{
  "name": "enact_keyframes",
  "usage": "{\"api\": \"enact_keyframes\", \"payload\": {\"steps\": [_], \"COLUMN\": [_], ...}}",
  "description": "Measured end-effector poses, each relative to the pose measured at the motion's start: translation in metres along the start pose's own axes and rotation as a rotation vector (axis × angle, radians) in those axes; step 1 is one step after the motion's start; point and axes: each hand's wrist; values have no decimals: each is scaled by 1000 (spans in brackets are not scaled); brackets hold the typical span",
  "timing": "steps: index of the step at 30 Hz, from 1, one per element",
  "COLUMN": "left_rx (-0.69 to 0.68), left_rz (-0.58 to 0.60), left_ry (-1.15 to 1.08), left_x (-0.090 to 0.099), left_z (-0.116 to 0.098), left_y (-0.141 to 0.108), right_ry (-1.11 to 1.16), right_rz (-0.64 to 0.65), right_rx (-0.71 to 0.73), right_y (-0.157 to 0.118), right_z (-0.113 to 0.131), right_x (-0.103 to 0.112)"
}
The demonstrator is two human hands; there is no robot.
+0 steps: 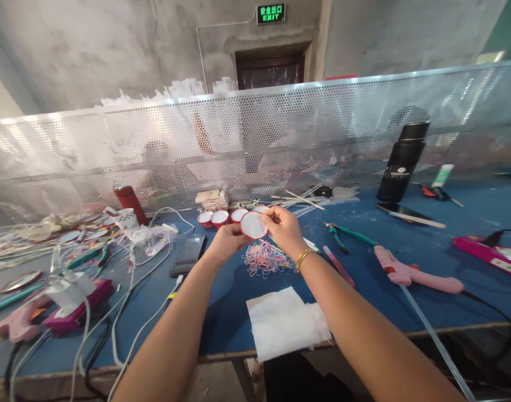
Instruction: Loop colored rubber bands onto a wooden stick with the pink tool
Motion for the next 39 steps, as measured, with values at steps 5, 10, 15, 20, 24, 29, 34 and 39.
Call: {"api": "enact_keyframes", "payload": {"steps": [5,10,15,20,24,29,34,39], "left_rx": [116,143,158,175,182,187,190,187], "left_rz": [205,219,235,240,239,203,115,34], "left_ry": [-16,-33,-39,-46,-47,-56,-65,-96], "left_x": [-1,0,1,1,1,1,0,-1], "left_z": [-2,0,-2,-5,-3,0,4,5], "left_y": [-6,-6,-6,-7,-6,-5,-2,0], "right_ry": [-52,-105,-114,-118,-92,-57,-51,-76], "right_rz": [-93,-133,-127,-134,-132,-112,-73,-38], "right_rx": [5,33,26,8,4,-11,-6,10], "right_y": [1,2,1,1,3,4,2,1], "right_z": [-2,-4,-3,-2,-4,-7,-5,-2], "right_x": [1,2,3,3,3,1,1,1]}}
Point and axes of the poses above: each hand's wrist, its own y-axis towards the middle knuckle, its own x-axis out of the back of the hand, z = x × y, and after that the axes turned 15 degrees about -x, right-handed
